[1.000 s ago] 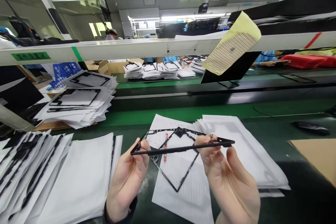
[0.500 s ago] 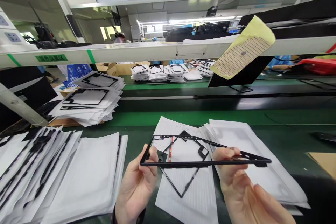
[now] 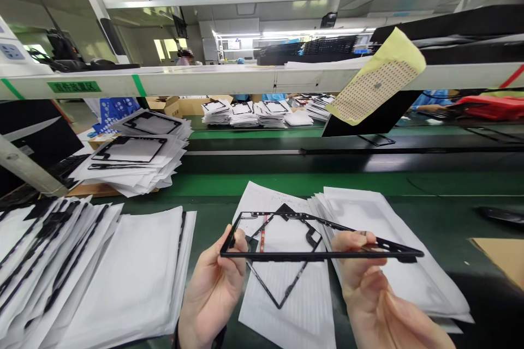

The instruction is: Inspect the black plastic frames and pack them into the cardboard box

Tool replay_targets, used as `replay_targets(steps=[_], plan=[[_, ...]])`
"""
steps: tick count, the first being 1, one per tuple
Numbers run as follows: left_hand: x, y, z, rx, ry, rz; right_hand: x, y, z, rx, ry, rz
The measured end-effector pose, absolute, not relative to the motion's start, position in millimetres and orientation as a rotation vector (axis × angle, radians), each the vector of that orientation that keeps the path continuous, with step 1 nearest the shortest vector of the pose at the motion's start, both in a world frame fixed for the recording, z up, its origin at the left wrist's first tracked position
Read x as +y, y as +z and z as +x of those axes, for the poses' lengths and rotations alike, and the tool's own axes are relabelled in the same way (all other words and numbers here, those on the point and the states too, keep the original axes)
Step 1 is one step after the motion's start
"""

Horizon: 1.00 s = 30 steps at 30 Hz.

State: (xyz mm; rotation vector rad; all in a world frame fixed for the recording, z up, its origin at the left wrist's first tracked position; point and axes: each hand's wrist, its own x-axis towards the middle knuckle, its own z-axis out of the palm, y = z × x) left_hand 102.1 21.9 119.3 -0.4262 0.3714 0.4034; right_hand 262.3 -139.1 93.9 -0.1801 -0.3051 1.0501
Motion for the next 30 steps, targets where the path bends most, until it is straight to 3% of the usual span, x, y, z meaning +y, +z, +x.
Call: replay_targets(steps=[14,23,30], plan=[[13.2,129.0,101.2,0.444,0.554,-0.321,-116.2,101.3,265.8,-0.231,0.986,-0.161],[-1.6,125.1,94.9,0.253,0.737,0.24,-79.7,98.3,270.6,-0.12,1.188,-0.203],[1.6,124.9,93.4,0.233,0.787,0.246,-79.8,95.4,266.1,-0.191,1.193,-0.282]])
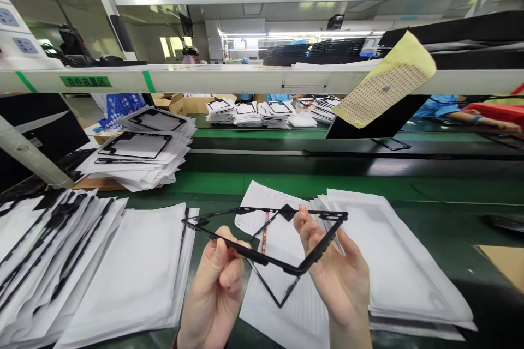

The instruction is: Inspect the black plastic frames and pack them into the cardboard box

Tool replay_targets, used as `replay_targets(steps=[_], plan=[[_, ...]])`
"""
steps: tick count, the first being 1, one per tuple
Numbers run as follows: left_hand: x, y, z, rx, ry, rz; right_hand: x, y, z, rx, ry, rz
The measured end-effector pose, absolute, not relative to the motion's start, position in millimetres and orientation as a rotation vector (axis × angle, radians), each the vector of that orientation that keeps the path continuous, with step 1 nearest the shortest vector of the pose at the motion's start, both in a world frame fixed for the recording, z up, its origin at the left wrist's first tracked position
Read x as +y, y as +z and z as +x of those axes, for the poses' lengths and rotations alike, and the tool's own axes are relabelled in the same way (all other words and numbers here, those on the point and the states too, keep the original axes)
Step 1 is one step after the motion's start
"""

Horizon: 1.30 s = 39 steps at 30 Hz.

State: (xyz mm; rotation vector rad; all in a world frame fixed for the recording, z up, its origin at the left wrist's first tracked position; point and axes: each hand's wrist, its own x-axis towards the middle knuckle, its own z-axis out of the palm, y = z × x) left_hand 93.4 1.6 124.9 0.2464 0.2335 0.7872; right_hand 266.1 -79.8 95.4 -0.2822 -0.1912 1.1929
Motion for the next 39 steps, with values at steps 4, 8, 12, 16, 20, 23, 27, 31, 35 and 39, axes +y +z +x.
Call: replay_targets(steps=[4,8,12,16,20,23,27,31,35,39], plan=[[7.1,119.4,93.9,0.249,0.775,0.161,-91.1,94.0,265.7,-0.223,1.107,-0.312],[9.4,120.6,94.9,0.335,0.746,0.019,-105.6,86.0,270.9,-0.218,1.058,-0.314],[9.7,119.9,95.4,0.345,0.706,-0.063,-117.5,80.2,274.1,-0.173,1.052,-0.245],[9.3,117.3,95.7,0.277,0.68,-0.014,-120.2,82.7,273.8,-0.118,1.038,-0.205],[7.0,122.8,100.2,0.17,0.707,0.18,-103.7,89.2,275.2,-0.182,1.044,-0.217],[3.9,128.3,104.5,0.158,0.805,0.357,-82.7,93.5,273.3,-0.182,1.118,-0.252],[1.6,128.2,106.7,0.146,0.945,0.544,-63.2,94.2,268.0,-0.18,1.221,-0.295],[1.1,124.6,107.3,0.144,1.027,0.692,-54.1,90.7,265.1,-0.182,1.316,-0.296],[-1.8,123.5,110.0,0.185,1.087,0.781,-39.3,83.3,259.5,-0.171,1.411,-0.306],[-1.3,123.0,108.1,0.235,1.161,0.817,-28.0,74.7,252.5,-0.129,1.456,-0.341]])
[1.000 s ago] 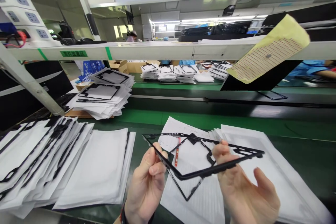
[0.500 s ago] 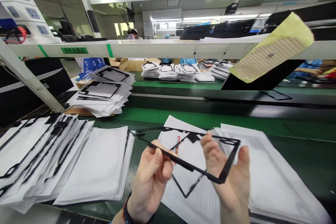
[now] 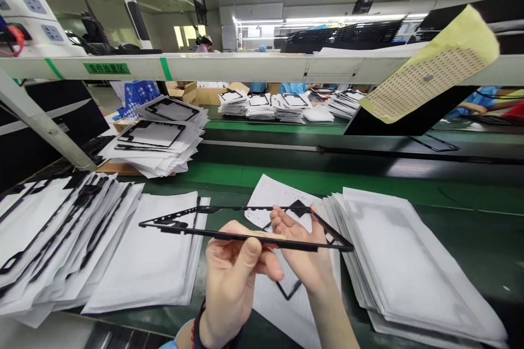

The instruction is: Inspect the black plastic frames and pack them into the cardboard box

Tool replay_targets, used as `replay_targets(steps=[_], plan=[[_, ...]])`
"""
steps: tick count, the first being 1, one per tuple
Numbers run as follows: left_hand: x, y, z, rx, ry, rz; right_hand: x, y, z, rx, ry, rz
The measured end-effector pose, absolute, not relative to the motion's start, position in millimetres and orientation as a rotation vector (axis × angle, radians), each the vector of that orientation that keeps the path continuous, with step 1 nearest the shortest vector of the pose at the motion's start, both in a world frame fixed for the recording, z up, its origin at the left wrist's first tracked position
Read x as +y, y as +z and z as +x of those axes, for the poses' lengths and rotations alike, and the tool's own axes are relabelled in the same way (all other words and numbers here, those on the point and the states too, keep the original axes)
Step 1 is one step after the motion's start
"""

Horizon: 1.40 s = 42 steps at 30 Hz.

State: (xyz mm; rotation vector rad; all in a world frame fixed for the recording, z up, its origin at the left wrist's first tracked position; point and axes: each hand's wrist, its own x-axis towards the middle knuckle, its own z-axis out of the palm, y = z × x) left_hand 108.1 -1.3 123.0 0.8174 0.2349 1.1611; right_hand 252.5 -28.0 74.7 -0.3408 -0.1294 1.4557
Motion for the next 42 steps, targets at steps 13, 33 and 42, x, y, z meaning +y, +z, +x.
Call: replay_targets(steps=[13,33,42], plan=[[19.5,111.7,94.0,0.194,1.158,0.691,-71.8,82.6,269.5,-0.47,1.042,-0.573],[51.7,63.1,97.4,0.623,1.281,1.339,-93.0,40.8,303.1,-0.973,0.908,-1.225],[57.2,18.1,87.8,0.65,0.727,1.308,-109.8,3.5,296.9,-0.794,1.015,-1.289]])
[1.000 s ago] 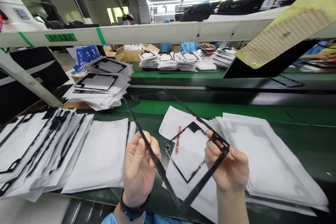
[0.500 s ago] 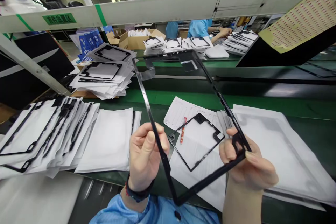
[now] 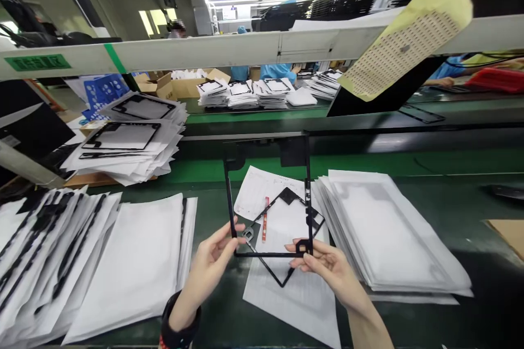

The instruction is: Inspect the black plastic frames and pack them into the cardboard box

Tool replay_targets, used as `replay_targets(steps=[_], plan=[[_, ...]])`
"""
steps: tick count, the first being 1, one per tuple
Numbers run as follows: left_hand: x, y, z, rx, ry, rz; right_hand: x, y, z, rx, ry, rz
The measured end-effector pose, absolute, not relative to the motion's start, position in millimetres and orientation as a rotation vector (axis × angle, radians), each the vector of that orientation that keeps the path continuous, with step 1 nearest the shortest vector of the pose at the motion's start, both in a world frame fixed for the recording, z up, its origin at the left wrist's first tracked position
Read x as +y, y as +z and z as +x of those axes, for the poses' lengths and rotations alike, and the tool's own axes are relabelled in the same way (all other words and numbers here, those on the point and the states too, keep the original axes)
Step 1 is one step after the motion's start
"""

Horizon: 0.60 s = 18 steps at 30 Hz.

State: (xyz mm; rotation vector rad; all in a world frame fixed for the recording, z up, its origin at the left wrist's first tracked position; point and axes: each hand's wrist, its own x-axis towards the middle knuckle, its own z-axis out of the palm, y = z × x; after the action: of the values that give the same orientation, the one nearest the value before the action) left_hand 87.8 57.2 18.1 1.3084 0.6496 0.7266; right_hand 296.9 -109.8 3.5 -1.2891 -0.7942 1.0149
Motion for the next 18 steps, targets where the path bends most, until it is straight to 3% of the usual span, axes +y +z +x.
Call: replay_targets(steps=[8,18], plan=[[52.3,-4.2,85.3,0.759,0.666,1.198,-106.4,-0.3,300.2,-0.812,1.05,-1.272],[54.4,7.6,80.1,0.737,0.666,1.111,-110.7,-1.0,299.6,-0.843,1.093,-1.253]])
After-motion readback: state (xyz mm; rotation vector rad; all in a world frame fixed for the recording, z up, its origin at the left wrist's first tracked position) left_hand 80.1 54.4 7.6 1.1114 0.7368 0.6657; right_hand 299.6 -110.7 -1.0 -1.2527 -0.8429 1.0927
